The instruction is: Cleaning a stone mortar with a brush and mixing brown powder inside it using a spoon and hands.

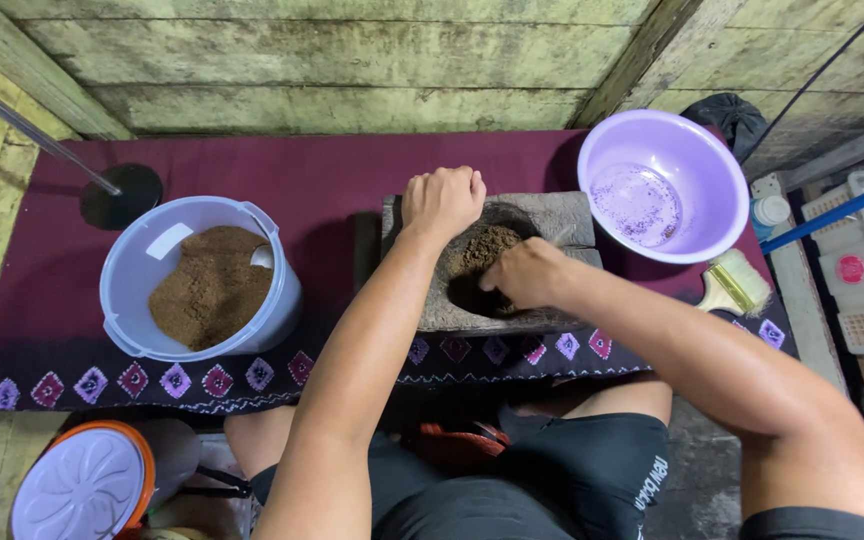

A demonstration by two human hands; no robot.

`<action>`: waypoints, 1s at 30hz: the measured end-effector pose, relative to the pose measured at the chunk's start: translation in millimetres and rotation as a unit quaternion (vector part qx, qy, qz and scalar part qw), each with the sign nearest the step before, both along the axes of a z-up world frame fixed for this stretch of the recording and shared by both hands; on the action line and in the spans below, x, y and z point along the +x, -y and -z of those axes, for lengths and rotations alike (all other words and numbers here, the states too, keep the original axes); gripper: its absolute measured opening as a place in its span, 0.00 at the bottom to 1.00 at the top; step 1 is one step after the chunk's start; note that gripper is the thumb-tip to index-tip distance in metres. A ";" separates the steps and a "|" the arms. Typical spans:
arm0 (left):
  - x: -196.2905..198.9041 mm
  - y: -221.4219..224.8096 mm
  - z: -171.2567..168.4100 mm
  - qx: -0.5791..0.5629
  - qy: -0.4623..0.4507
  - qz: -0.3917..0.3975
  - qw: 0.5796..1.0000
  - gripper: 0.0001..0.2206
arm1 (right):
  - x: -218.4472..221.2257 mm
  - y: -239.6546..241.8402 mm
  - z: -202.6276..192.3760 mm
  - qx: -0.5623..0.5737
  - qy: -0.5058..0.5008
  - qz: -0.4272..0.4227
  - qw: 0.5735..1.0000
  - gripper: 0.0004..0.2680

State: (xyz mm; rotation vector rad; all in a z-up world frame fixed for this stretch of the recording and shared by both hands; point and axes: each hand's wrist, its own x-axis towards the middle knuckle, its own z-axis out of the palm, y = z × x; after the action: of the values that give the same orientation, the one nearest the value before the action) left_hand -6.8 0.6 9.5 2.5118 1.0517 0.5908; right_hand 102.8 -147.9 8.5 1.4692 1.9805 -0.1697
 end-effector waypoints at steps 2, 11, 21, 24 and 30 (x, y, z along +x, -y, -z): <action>-2.9 -0.4 -2.1 0.000 0.003 -0.001 1.000 0.20 | -6.0 -2.8 -20.9 0.005 0.006 -0.017 1.000 0.17; -3.5 4.0 -9.0 0.000 -0.002 -0.014 1.000 0.19 | 22.8 -2.2 -13.2 0.233 -0.001 -0.189 0.954 0.07; 0.2 4.0 -6.7 -0.011 0.000 -0.016 1.000 0.19 | -29.1 22.2 -88.7 0.087 0.003 -0.055 0.995 0.05; -2.8 5.8 -13.4 -0.014 0.002 -0.012 1.000 0.19 | -10.3 1.6 4.1 0.143 -0.035 -0.047 0.988 0.06; -3.3 6.6 -12.7 -0.021 0.010 -0.008 1.000 0.19 | -16.5 -14.9 71.1 0.181 -0.072 0.011 0.981 0.11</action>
State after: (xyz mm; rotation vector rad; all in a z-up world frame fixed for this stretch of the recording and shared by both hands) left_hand -10.1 -6.0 22.2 2.4590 1.0666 0.5906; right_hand 86.3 -132.9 -62.6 1.7466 2.1976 0.0834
